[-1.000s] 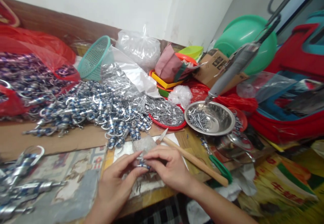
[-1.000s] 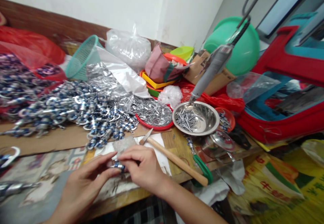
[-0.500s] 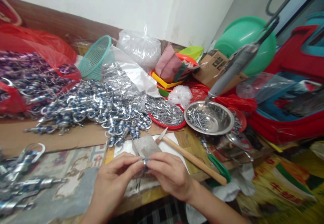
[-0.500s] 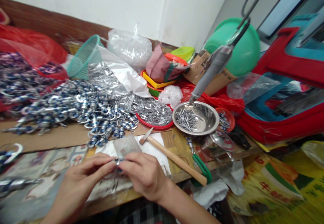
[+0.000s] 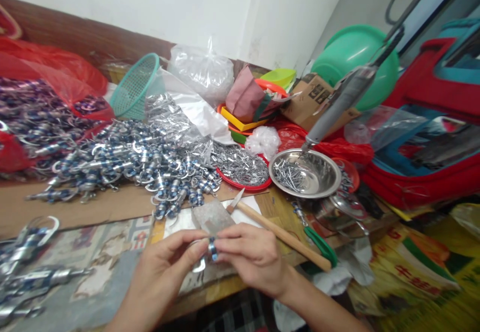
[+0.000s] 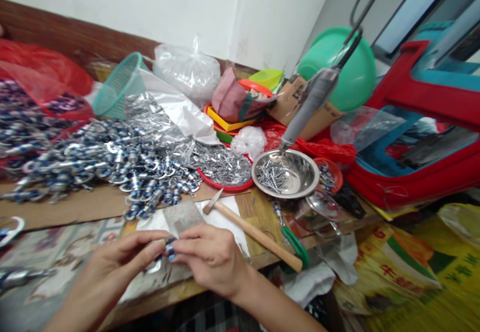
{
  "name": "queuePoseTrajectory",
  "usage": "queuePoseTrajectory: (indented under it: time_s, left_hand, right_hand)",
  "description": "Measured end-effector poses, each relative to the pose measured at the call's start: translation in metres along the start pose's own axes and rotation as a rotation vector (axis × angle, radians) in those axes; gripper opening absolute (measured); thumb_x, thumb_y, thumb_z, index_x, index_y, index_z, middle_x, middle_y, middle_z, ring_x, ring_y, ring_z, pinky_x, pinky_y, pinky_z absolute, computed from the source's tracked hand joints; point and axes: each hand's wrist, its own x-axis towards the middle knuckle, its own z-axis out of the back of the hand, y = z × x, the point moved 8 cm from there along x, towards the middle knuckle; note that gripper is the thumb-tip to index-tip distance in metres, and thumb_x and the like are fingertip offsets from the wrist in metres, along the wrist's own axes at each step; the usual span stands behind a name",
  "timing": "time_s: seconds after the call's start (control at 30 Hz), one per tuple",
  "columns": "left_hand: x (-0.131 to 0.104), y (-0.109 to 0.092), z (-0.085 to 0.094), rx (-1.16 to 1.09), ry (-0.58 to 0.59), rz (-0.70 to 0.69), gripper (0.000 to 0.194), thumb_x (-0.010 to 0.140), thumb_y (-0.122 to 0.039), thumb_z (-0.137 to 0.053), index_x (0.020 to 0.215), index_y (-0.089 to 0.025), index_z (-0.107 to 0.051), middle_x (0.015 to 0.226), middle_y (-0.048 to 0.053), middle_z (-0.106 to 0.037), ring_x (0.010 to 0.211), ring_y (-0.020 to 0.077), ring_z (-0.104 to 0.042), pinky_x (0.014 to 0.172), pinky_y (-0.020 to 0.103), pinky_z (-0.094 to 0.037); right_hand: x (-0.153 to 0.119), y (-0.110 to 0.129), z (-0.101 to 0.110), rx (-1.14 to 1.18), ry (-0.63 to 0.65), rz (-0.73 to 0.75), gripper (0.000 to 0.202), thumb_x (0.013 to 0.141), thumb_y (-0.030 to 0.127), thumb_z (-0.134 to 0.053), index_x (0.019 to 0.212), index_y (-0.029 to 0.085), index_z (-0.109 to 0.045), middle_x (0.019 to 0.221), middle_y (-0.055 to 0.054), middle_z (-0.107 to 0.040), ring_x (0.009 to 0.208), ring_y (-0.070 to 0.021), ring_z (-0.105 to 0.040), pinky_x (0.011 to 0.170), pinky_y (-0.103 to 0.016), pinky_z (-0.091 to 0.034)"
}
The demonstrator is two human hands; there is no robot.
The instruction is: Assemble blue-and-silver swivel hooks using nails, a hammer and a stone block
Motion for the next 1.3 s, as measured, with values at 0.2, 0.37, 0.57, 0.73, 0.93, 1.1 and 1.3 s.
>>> queuePoseTrajectory:
  time_s: [0.2, 0.37, 0.57, 0.73, 0.93, 1.1, 1.3]
  left_hand:
    - [-0.004, 0.028, -0.011, -0.252, -0.013, 0.130, 0.058, 0.065, -0.037, -0.072, 0.117, -0.020, -0.055, 0.095, 0.005, -0.072, 0.088, 0.0223, -0.067, 0.079, 0.030, -0.054]
    - [0.000, 0.029, -0.018, -0.306, 0.096, 0.179, 0.063, 0.073, -0.040, -0.064, 0.128, -0.021, -0.039, 0.080, 0.002, -0.068, 0.076, 0.0211, -0.067, 0.070, 0.030, -0.055]
    - [0.005, 0.027, -0.021, -0.280, 0.204, 0.192, 0.061, 0.075, -0.035, -0.063, 0.127, -0.021, -0.034, 0.077, 0.000, -0.063, 0.072, 0.0172, -0.062, 0.062, 0.025, -0.051]
    - [0.010, 0.035, -0.019, -0.353, 0.195, 0.192, 0.063, 0.075, -0.030, -0.061, 0.128, -0.020, -0.029, 0.072, -0.003, -0.058, 0.061, 0.0132, -0.056, 0.055, 0.024, -0.047]
    - [0.017, 0.039, -0.020, -0.402, 0.223, 0.185, 0.069, 0.074, -0.025, -0.061, 0.131, -0.021, -0.022, 0.072, -0.003, -0.059, 0.059, 0.0136, -0.056, 0.057, 0.029, -0.047]
    - [0.016, 0.038, -0.020, -0.416, 0.212, 0.189, 0.069, 0.073, -0.025, -0.062, 0.130, -0.020, -0.025, 0.071, -0.002, -0.060, 0.059, 0.0134, -0.056, 0.057, 0.029, -0.046]
    - [0.013, 0.039, -0.020, -0.429, 0.204, 0.195, 0.066, 0.072, -0.025, -0.063, 0.127, -0.019, -0.028, 0.072, -0.003, -0.060, 0.058, 0.0119, -0.054, 0.056, 0.027, -0.047]
  right_hand:
    - [0.010, -0.022, -0.005, 0.043, 0.199, -0.282, 0.010, 0.074, 0.022, -0.068, 0.078, 0.015, -0.074, 0.074, -0.006, -0.072, 0.068, -0.0132, -0.066, 0.063, -0.020, -0.052]
    - [0.040, -0.112, 0.039, -0.792, 0.331, -0.558, 0.025, 0.092, 0.019, -0.044, 0.105, 0.020, -0.065, 0.106, -0.004, -0.066, 0.099, -0.0124, -0.060, 0.086, -0.023, -0.046]
    - [0.054, -0.198, 0.050, -0.983, 0.468, -0.698, 0.029, 0.088, 0.030, -0.053, 0.112, 0.015, -0.053, 0.113, -0.008, -0.056, 0.095, -0.0192, -0.058, 0.080, -0.039, -0.050]
    - [0.052, -0.207, 0.048, -0.959, 0.443, -0.652, 0.029, 0.088, 0.031, -0.053, 0.113, 0.016, -0.053, 0.114, -0.008, -0.055, 0.096, -0.0196, -0.057, 0.080, -0.040, -0.049]
    - [0.051, -0.181, 0.061, -0.793, 0.275, -0.557, 0.025, 0.082, 0.004, -0.050, 0.104, 0.010, -0.061, 0.095, -0.010, -0.062, 0.094, -0.0175, -0.058, 0.085, -0.028, -0.044]
    - [0.038, -0.104, 0.036, -0.531, 0.187, -0.394, 0.022, 0.085, 0.009, -0.048, 0.097, 0.018, -0.064, 0.092, -0.003, -0.063, 0.087, -0.0117, -0.059, 0.078, -0.023, -0.046]
    - [0.010, -0.013, -0.013, -0.246, 0.175, 0.011, 0.026, 0.086, 0.008, -0.041, 0.091, 0.016, -0.065, 0.082, -0.007, -0.066, 0.078, -0.0164, -0.058, 0.071, -0.030, -0.047]
